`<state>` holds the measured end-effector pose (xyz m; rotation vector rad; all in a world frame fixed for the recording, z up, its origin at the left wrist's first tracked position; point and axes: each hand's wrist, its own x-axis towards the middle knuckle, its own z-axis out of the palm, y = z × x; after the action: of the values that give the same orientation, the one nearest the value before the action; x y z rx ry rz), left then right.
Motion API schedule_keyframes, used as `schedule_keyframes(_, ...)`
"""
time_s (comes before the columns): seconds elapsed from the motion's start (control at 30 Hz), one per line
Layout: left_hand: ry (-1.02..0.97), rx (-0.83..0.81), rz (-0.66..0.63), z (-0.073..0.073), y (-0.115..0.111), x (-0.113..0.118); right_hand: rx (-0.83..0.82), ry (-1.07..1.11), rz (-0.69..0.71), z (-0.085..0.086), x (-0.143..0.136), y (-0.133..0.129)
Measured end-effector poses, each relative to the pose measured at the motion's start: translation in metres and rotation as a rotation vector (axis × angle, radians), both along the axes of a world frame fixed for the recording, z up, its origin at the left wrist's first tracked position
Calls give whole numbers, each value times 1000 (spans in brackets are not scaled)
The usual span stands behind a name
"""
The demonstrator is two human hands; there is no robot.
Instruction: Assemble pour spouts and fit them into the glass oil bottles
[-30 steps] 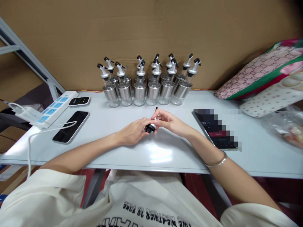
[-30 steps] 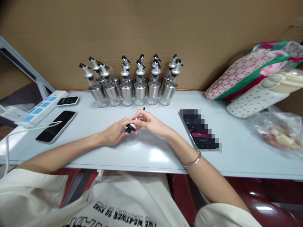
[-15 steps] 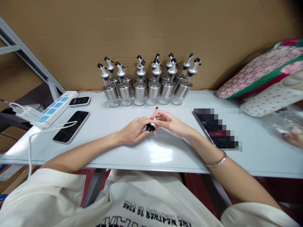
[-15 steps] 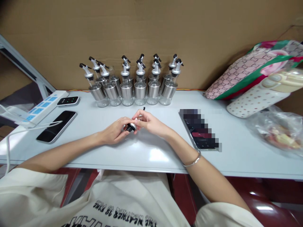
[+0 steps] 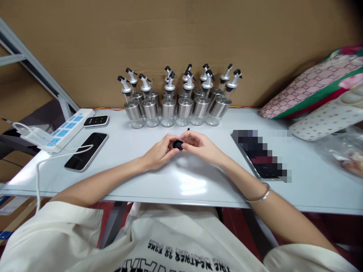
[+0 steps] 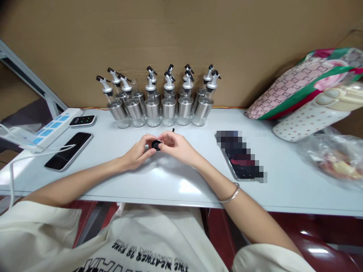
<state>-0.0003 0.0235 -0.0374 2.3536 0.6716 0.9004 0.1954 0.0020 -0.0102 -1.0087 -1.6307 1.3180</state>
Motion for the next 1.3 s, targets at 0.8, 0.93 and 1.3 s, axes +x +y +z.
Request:
schedule_keyframes(0.8, 180, -82, 89, 9, 0, 0, 33, -27, -17, 0, -2, -1)
schedule_keyframes(0.93, 228, -38, 79, 7, 3, 0, 48, -33, -32, -2, -2, -1)
schedule_keyframes(1.3, 262, -52, 72, 10, 1, 0, 83, -15, -24, -4, -5, -2)
